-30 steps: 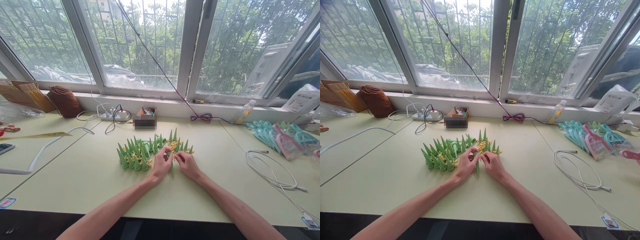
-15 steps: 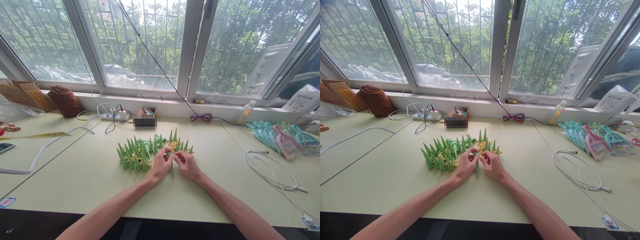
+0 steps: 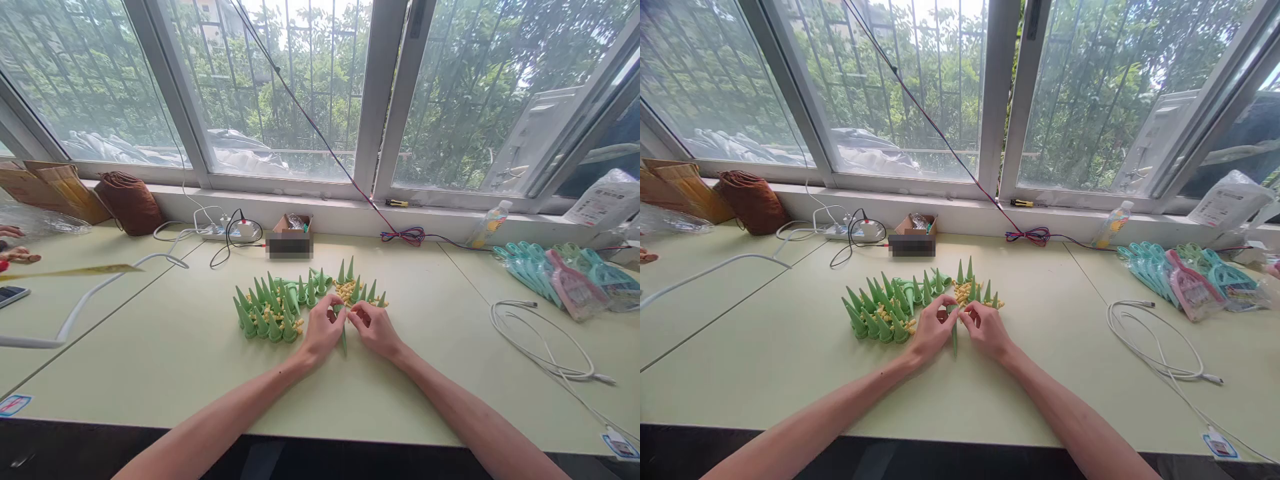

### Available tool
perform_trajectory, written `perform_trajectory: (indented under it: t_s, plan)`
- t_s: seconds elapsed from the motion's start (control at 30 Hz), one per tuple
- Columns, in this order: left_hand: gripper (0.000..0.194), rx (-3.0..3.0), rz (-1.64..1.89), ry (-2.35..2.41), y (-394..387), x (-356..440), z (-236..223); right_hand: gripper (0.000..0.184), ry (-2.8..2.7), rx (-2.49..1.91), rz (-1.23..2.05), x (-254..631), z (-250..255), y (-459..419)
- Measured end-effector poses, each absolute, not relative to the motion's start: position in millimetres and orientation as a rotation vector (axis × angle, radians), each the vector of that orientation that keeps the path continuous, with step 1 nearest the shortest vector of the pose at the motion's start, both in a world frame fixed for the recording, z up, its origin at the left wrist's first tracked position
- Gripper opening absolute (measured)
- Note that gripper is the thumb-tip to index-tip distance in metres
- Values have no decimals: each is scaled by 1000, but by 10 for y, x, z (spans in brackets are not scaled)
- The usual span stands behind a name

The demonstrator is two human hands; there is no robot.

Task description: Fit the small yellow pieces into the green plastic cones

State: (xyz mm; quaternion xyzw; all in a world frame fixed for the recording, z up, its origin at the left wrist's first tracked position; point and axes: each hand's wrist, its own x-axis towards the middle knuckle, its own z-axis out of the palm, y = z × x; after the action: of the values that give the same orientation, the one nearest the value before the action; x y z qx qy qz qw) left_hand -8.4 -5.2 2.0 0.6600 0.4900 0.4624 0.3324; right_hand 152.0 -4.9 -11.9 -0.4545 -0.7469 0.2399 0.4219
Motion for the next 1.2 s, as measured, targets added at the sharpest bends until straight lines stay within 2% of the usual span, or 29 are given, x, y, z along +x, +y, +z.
perform_trajectory:
  t_s: [0.07, 0.27, 0.43, 0.53, 0.77, 1.0, 1.1, 1.2]
  plan:
    - [12, 1724, 1203, 1281, -53, -84, 20, 22, -1881, -1123, 613, 1521, -125, -46]
    - [12, 1720, 1205, 1268, -48, -79, 0, 42, -1888, -1136, 618, 1534, -186, 2]
    - [12, 1722, 1203, 1286, -35, -83, -6, 24, -1866, -1142, 651, 1529, -144, -34]
    - [13, 1719, 1208, 1288, -40, -86, -8, 19, -1890, -1116, 657, 1526, -140, -49]
    - [12, 1716, 1200, 1274, -46, -83, -8, 36, -1872, -1144, 649, 1530, -186, -9]
    - [13, 1708, 1210, 1283, -42, -85, 0, 18, -1890, -1118, 647, 1530, -137, -52]
    - [13, 1710, 1213, 1277, -42, -86, -13, 19, -1895, -1106, 647, 1532, -156, -47]
    - [12, 1715, 1212, 1272, -44, -84, -23, 28, -1885, -1115, 649, 1535, -186, -19]
